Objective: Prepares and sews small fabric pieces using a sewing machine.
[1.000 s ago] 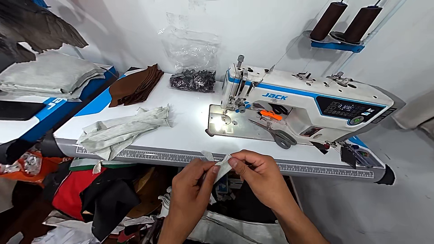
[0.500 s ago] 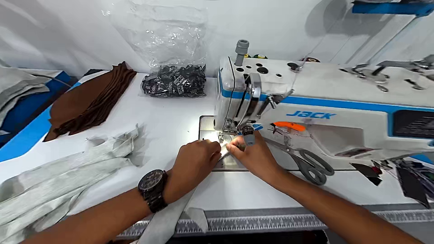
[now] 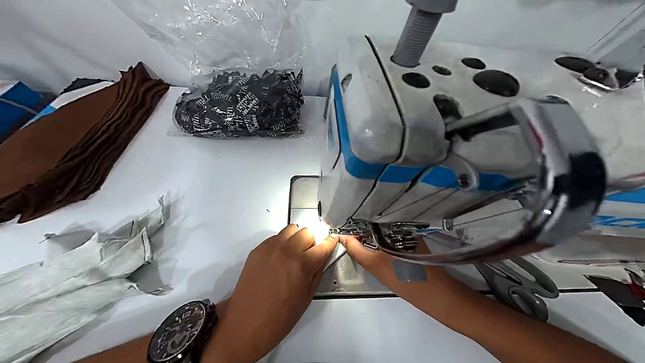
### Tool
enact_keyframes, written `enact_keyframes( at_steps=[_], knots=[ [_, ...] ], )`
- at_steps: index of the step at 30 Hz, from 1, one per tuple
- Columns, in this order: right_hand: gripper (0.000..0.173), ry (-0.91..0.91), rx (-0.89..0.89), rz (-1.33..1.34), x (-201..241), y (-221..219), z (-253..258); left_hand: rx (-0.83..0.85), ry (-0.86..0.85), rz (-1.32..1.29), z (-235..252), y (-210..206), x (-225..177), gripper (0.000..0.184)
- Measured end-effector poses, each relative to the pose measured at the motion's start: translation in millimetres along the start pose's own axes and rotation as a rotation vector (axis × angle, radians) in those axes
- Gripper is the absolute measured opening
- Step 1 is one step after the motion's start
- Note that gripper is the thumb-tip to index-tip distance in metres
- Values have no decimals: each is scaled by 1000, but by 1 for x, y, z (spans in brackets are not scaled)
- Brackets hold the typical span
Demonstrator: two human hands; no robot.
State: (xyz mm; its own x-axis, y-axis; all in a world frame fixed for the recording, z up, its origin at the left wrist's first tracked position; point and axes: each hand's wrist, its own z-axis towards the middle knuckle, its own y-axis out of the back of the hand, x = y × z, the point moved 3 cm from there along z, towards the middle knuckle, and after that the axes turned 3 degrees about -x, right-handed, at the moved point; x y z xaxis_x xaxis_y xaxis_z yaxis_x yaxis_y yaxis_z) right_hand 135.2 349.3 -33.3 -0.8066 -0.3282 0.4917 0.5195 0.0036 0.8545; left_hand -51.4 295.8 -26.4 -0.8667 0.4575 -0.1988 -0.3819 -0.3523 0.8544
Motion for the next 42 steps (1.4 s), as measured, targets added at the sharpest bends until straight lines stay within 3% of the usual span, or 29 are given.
enact_keyframes(
  at_steps=[4, 8, 12, 30, 34, 38, 42],
  knots=[
    [20, -20, -20, -14, 0, 0, -1, -32, 20, -21, 1, 1, 2, 26],
    [16, -135, 80, 14, 2, 1, 3, -56, 45, -45, 1, 2, 6, 24],
    [18, -61, 14, 8, -1, -2, 3, -56, 61, -29, 2, 2, 5, 24],
    [16, -145, 50, 10, 4, 2, 7, -70, 77, -28, 2, 1, 5, 24],
    [17, -106, 44, 11, 2, 1, 7, -63, 75, -27, 2, 0, 5, 24],
    [17, 1, -82, -13, 0, -2, 4, -57, 88, -9, 4, 1, 6, 25],
    [16, -89, 13, 29, 1, 2, 7, -59, 91, -10, 4, 1, 6, 24]
  ],
)
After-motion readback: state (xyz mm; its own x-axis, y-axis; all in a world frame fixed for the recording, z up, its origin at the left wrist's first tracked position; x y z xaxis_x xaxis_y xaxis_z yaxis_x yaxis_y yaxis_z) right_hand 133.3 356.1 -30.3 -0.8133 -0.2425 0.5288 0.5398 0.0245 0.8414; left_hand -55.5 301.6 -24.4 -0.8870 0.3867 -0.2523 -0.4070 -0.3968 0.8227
